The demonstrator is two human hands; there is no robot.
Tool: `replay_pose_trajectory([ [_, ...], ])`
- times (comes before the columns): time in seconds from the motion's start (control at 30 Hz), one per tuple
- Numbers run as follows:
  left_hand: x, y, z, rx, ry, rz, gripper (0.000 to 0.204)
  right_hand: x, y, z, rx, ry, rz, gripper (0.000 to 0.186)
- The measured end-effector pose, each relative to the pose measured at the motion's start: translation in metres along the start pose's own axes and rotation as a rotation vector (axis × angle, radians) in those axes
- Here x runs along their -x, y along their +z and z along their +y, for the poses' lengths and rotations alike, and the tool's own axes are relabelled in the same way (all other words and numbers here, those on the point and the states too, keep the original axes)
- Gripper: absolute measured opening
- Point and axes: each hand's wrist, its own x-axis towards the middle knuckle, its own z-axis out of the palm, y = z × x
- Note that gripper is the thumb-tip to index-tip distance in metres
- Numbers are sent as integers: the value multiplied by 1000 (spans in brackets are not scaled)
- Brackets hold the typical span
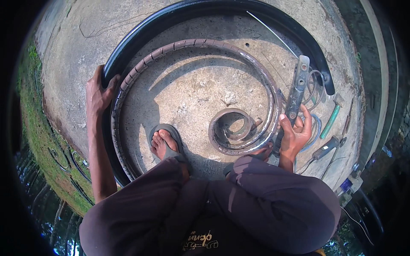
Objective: The person welds metal rods together to form a curved frame by applying a welding electrode to the joints.
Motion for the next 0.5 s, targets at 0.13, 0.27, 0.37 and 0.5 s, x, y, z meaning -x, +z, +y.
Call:
replay_pose_trajectory([
  [0.13, 23, 19, 5, -76, 341, 507, 43, 8, 8, -9, -87, 40, -101, 64],
  [0.27, 68, 59, 84, 372, 392, 29, 47, 23, 9, -30, -49, 9, -218, 67],
  [0.37, 97, 90, 138, 822, 287, -411, 62, 27, 9, -34, -70, -50, -342, 68],
  [0.5, 112, 116, 202, 1275, 135, -785, 63, 24, -7, -24, 104, -397, -419, 59],
])
